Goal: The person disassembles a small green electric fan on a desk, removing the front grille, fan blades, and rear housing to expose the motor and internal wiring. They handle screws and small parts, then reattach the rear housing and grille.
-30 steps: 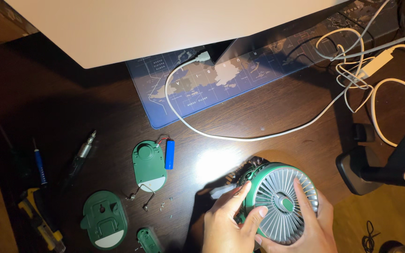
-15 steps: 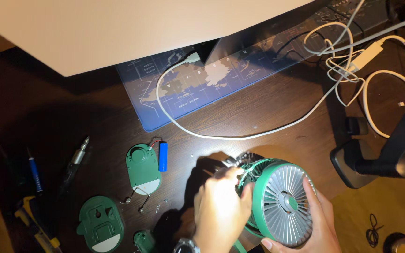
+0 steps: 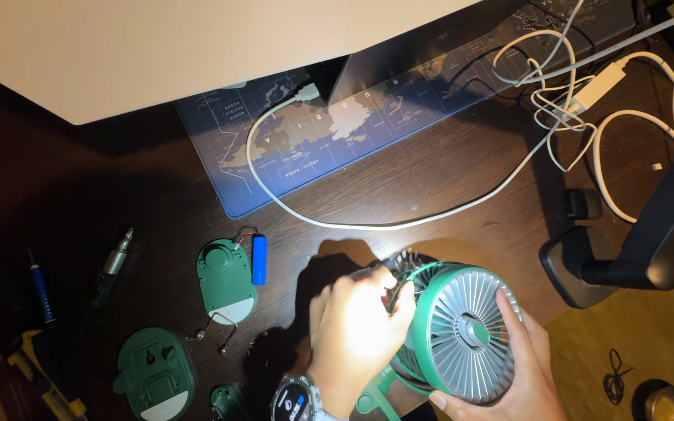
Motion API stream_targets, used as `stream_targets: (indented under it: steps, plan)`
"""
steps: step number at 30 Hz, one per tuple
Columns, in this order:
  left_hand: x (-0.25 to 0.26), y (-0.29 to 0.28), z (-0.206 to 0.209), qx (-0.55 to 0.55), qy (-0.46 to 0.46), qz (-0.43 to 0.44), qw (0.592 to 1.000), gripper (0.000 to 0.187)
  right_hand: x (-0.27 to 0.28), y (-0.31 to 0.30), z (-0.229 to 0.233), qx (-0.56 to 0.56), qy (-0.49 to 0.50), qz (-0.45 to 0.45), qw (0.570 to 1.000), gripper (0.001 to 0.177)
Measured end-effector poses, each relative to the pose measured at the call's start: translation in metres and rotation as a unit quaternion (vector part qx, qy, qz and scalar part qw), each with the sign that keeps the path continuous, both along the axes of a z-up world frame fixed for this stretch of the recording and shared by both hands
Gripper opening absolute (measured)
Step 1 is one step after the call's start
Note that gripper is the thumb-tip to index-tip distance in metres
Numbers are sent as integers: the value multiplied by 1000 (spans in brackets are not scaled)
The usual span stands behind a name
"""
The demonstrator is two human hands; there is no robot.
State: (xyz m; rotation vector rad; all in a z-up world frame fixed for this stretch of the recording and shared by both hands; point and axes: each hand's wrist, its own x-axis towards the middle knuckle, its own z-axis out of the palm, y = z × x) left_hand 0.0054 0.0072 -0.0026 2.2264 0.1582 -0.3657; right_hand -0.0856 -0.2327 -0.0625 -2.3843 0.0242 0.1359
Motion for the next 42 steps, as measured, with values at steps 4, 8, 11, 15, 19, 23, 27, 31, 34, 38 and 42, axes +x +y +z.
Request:
stream_targets:
  steps: [4,8,11,15,19,23,27,31,34,38,42]
  plan:
    - [6,6,-4,24,-14,-41,999,29,1,-1,-3,-42,12,11,999,154]
    - [9,7,-10,58,-41,-74,995,30,-1,3,-3,-26,-4,11,1000,152]
    - [7,5,-15,71,-55,-87,992,30,-2,6,0,-21,-6,5,1000,150]
    - [6,3,-22,79,-86,-100,988,29,2,10,3,-38,-9,9,999,150]
    - [3,4,-28,61,-103,-98,988,28,3,12,4,-42,6,-10,999,150]
    - [-1,5,-29,30,-128,-68,989,27,3,13,2,-48,5,-10,999,151]
    - [-3,5,-21,19,-52,-38,998,27,4,15,2,-31,19,-19,999,150]
    - [-3,10,-9,-9,21,-25,999,25,7,16,3,-21,17,-14,1000,149]
    - [-4,16,-3,-33,54,-24,998,25,8,17,2,-53,-11,1,999,150]
    - [-8,21,-1,-65,40,-14,997,25,6,20,0,-65,0,-14,998,151]
    - [-11,22,-5,-69,45,-15,997,24,6,22,-2,-85,1,-6,996,151]
